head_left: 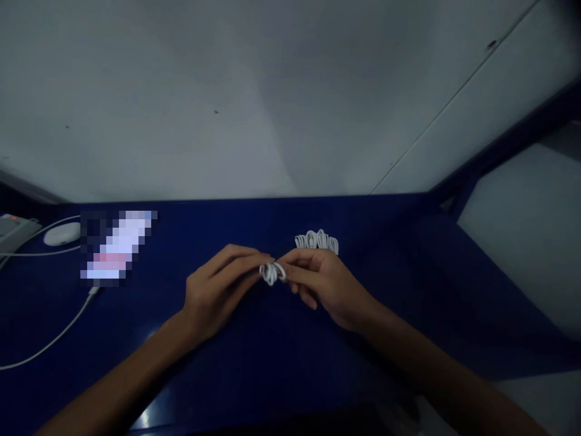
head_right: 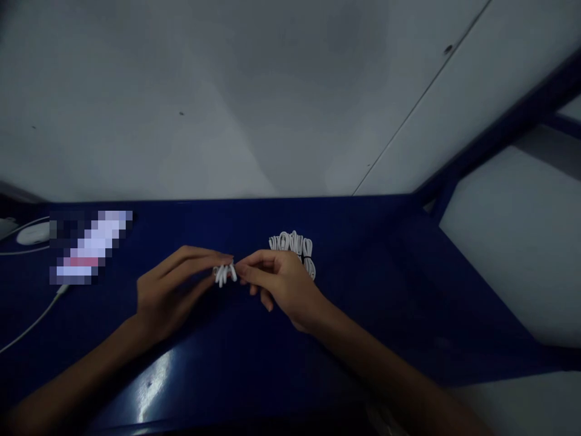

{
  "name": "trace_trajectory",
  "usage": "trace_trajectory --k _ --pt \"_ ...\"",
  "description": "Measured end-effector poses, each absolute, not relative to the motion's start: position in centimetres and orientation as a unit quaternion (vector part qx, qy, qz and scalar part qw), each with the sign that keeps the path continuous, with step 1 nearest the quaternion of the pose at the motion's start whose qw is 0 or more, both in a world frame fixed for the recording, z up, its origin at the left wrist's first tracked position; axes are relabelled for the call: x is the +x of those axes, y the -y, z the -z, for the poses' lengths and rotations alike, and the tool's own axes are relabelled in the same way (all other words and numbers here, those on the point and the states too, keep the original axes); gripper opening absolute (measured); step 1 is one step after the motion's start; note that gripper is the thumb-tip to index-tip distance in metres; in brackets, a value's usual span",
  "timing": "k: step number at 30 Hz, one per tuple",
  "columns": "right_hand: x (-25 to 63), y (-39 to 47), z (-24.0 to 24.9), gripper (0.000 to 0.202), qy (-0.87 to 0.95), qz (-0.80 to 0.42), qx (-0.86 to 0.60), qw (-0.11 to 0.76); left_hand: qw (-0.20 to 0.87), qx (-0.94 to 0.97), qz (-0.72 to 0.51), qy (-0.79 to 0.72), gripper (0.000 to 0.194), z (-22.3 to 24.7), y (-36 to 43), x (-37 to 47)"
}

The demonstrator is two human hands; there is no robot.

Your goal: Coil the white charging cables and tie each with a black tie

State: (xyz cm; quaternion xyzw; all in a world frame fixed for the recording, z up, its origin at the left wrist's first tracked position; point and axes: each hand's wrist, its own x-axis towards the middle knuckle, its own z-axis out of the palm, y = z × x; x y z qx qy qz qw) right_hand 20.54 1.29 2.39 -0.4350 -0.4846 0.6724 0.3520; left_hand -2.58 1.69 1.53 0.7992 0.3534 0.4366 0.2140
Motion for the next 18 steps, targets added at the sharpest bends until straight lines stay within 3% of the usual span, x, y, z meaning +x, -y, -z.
trace_trajectory --k 3,6,8,10,15,18 --pt "19.9 -0.6 -2.2 0.012 0.619 -0.471 -0.468 0.421 0.330 0.720 -0.451 -0.411 0.021 -1.5 -1.9 -2.2" --pt "19.6 -0.2 -1.6 0.009 0.748 -0.225 -0.442 0.441 0.451 0.638 -0.458 -0.425 0.022 -1.5 -2.2 -1.9" --pt "19.5 0.0 -1.1 0.013 0.784 -0.140 -0.419 0.436 0.502 0.597 -0.457 -0.427 0.024 -1.6 -2.3 -1.8" --pt "19.4 0.0 -1.0 0.014 0.789 -0.123 -0.416 0.435 0.529 0.576 -0.455 -0.425 0.024 -1.7 -2.2 -1.8" --pt "19.4 0.0 -1.6 0.009 0.739 -0.229 -0.451 0.446 0.525 0.587 -0.452 -0.418 0.023 -1.9 -2.2 -1.8" --pt "19.5 -0.1 -1.6 0.012 0.760 -0.203 -0.435 0.437 0.510 0.596 -0.453 -0.423 0.022 -1.9 -2.2 -1.8"
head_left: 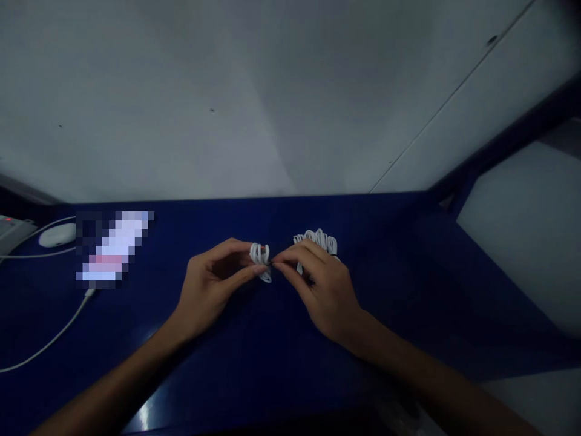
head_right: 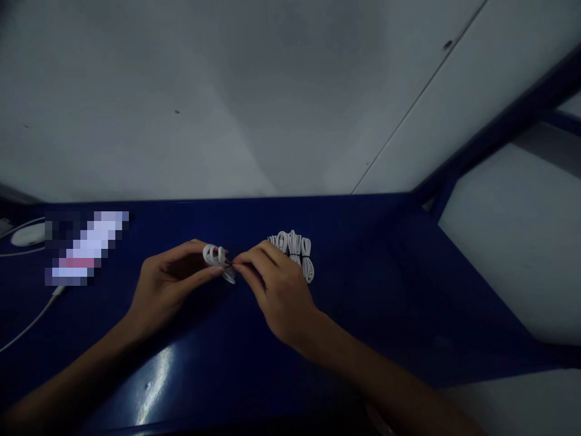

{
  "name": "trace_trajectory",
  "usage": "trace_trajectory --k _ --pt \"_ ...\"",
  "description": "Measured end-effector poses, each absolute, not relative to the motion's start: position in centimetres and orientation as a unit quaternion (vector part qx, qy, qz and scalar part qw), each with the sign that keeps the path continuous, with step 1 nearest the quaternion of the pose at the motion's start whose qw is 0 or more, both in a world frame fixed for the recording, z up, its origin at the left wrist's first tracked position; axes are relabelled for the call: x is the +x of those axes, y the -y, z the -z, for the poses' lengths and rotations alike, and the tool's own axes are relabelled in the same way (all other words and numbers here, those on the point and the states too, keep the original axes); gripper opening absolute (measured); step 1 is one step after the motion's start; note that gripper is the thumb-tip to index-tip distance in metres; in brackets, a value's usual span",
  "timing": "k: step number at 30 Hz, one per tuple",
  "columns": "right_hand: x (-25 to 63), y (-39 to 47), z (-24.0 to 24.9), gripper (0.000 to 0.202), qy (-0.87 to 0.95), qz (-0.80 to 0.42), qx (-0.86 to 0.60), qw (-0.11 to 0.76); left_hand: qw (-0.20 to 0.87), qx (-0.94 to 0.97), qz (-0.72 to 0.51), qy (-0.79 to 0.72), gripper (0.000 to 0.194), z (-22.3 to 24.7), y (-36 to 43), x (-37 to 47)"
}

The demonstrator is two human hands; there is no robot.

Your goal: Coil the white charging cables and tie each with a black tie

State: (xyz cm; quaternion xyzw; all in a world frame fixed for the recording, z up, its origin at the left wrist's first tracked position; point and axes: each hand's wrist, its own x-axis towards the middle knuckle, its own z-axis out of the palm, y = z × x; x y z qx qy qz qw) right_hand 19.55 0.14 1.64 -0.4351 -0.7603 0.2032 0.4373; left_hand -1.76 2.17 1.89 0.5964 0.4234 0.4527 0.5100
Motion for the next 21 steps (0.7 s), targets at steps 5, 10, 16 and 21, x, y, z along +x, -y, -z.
trace_trajectory --k 5,10,16,21 --pt "19.9 -0.4 -1.6 0.014 0.738 -0.273 -0.458 0.414 0.494 0.614 -0.446 -0.425 0.021 -2.0 -2.2 -1.8" --pt "20.7 -1.4 -2.1 0.017 0.577 -0.596 -0.426 0.360 0.516 0.622 -0.432 -0.401 0.020 -2.2 -2.3 -2.1" --pt "21.4 -2.1 -2.6 0.018 0.565 -0.654 -0.379 0.331 0.614 0.568 -0.405 -0.369 0.024 -2.5 -2.6 -2.5" --pt "21.3 -1.7 -3.1 0.015 0.576 -0.641 -0.372 0.346 0.666 0.525 -0.396 -0.352 0.025 -2.4 -2.8 -2.6"
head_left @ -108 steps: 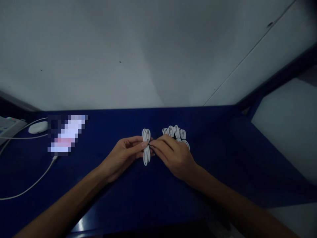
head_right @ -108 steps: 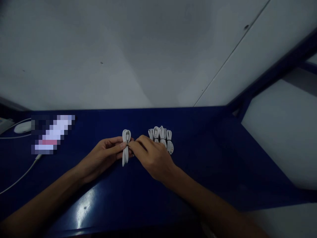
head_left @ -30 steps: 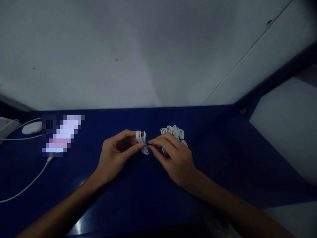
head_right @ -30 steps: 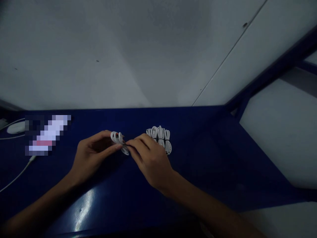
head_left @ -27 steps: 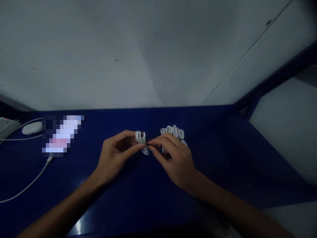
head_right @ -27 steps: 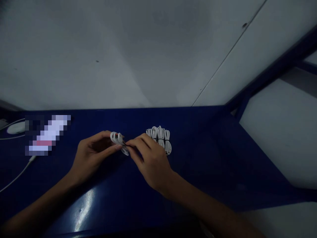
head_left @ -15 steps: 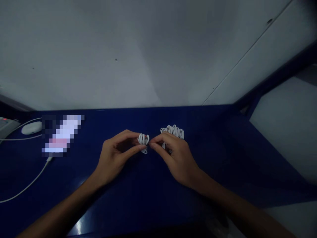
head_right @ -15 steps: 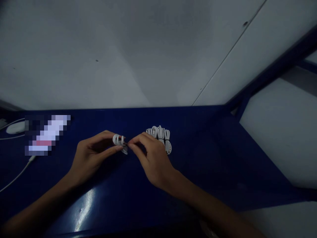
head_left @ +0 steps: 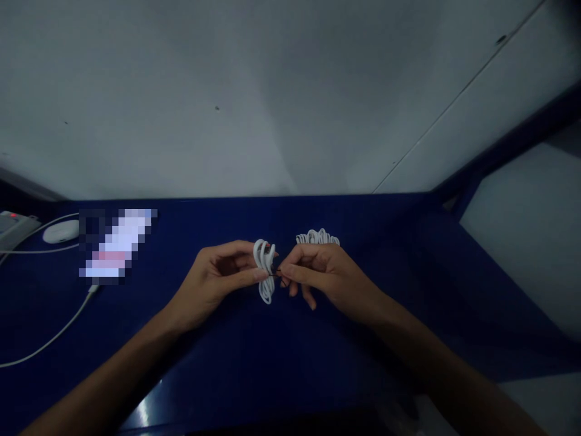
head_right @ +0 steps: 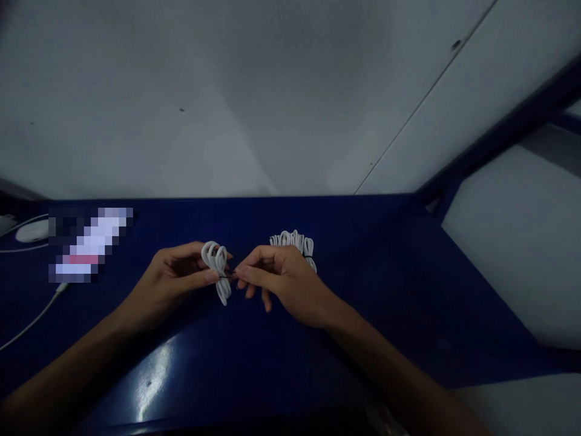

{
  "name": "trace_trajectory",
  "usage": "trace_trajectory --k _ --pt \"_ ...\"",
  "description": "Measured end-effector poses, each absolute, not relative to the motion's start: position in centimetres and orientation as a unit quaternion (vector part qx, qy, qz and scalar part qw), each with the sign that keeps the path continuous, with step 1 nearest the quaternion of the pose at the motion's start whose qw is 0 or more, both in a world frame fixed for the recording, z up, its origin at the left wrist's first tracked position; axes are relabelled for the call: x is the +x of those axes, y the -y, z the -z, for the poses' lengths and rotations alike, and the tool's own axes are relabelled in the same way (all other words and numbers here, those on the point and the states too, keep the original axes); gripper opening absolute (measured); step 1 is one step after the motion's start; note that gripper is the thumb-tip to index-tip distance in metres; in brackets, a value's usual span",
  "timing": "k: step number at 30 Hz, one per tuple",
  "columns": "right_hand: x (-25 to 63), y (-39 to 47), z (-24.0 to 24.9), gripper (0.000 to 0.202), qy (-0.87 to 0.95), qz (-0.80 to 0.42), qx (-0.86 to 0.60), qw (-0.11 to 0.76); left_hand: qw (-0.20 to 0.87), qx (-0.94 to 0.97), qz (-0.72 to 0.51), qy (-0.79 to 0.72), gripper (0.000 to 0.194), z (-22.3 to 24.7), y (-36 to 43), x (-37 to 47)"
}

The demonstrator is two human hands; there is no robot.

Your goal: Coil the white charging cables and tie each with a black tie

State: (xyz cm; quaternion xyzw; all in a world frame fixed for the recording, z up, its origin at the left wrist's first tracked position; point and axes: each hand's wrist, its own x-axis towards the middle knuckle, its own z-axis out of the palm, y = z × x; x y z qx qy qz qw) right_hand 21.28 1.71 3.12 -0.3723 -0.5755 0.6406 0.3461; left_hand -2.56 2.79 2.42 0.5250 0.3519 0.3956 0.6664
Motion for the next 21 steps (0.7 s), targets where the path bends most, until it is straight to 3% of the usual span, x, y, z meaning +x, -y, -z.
trace_trajectory --k 6,10,21 --pt "20.6 -0.8 -3.1 0.017 0.652 -0.515 -0.417 0.368 0.674 0.486 -0.425 -0.360 0.021 -2.0 -2.8 -2.2" --pt "20.3 -0.6 -2.4 0.010 0.743 -0.331 -0.431 0.392 0.660 0.493 -0.426 -0.374 0.022 -1.8 -2.8 -2.3" --pt "20.2 -0.7 -1.0 0.017 0.862 -0.007 -0.347 0.369 0.733 0.439 -0.388 -0.345 0.025 -1.7 -2.6 -2.3"
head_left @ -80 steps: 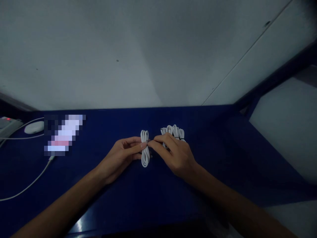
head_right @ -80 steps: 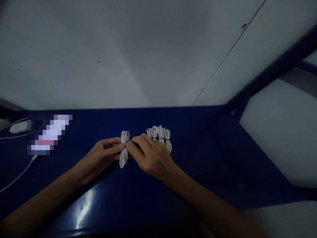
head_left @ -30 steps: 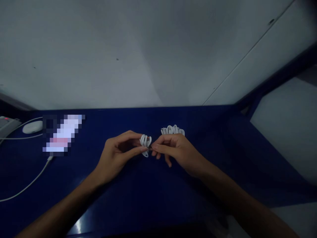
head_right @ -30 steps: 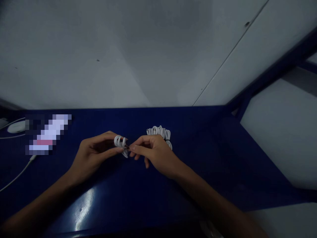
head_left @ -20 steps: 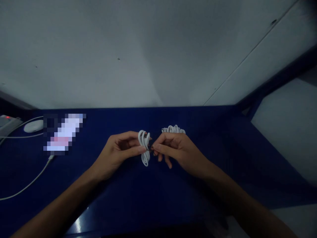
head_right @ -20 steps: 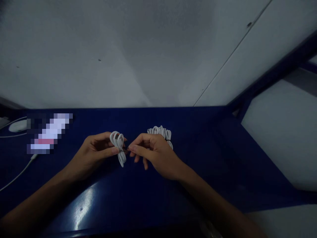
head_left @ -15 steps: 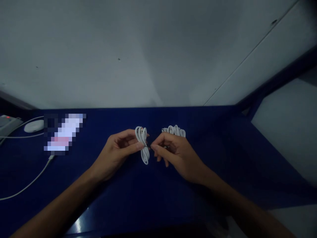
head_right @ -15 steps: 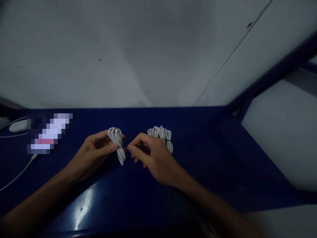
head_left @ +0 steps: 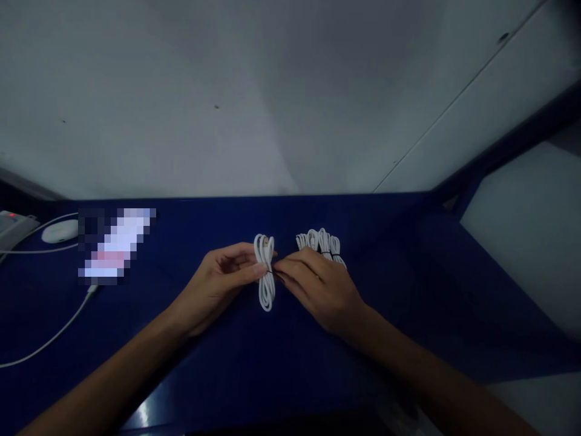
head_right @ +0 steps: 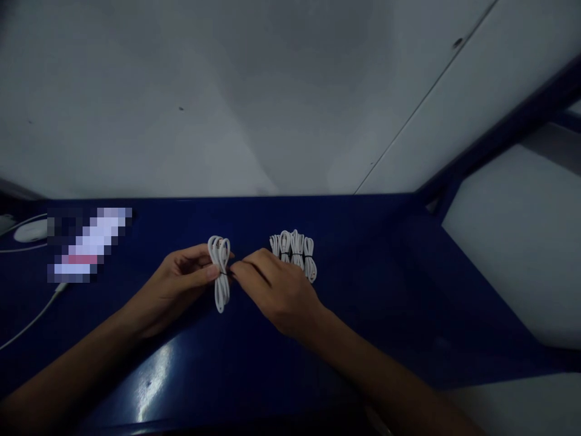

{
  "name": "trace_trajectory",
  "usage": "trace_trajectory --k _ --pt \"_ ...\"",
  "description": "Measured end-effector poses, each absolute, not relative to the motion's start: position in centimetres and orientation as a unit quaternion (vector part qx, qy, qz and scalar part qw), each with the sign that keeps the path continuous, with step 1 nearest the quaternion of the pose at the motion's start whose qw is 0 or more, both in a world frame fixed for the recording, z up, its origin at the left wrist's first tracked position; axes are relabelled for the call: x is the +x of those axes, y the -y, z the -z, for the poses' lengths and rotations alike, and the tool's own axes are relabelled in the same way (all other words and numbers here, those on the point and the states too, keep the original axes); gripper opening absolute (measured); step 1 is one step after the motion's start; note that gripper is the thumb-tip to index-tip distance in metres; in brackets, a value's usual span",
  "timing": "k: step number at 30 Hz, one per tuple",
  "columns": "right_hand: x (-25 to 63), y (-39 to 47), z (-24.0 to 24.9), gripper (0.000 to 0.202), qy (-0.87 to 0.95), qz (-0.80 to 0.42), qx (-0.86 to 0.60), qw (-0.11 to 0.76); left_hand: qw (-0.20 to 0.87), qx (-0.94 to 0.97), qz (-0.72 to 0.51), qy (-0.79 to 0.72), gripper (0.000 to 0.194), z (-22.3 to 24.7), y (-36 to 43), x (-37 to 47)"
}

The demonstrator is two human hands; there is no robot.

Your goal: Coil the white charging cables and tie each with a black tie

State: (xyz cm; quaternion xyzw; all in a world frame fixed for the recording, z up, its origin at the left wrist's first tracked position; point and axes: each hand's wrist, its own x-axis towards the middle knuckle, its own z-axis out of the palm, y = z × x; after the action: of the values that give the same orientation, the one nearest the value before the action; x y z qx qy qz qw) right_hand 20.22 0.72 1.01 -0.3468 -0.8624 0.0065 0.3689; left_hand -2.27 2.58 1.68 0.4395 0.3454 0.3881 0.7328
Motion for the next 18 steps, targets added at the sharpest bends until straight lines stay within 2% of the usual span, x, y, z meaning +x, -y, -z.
trace_trajectory --k 4,10,13,15,18 --pt "20.4 -0.8 -0.8 0.027 0.868 0.064 -0.342 0.354 0.742 0.420 -0.387 -0.351 0.021 -1.7 -2.5 -2.3" --pt "20.5 -0.9 -0.5 0.029 0.870 0.039 -0.353 0.343 0.736 0.426 -0.383 -0.361 0.023 -1.3 -2.7 -2.5" --pt "20.4 -0.8 -1.0 0.021 0.855 -0.080 -0.363 0.362 0.725 0.443 -0.381 -0.366 0.023 -1.5 -2.8 -2.6" --pt "20.2 -0.6 -1.7 0.015 0.821 -0.213 -0.375 0.374 0.713 0.460 -0.381 -0.367 0.024 -1.7 -2.9 -2.6" --pt "20.1 -0.2 -2.8 0.017 0.739 -0.398 -0.407 0.362 0.699 0.490 -0.374 -0.362 0.025 -1.9 -3.0 -2.6"
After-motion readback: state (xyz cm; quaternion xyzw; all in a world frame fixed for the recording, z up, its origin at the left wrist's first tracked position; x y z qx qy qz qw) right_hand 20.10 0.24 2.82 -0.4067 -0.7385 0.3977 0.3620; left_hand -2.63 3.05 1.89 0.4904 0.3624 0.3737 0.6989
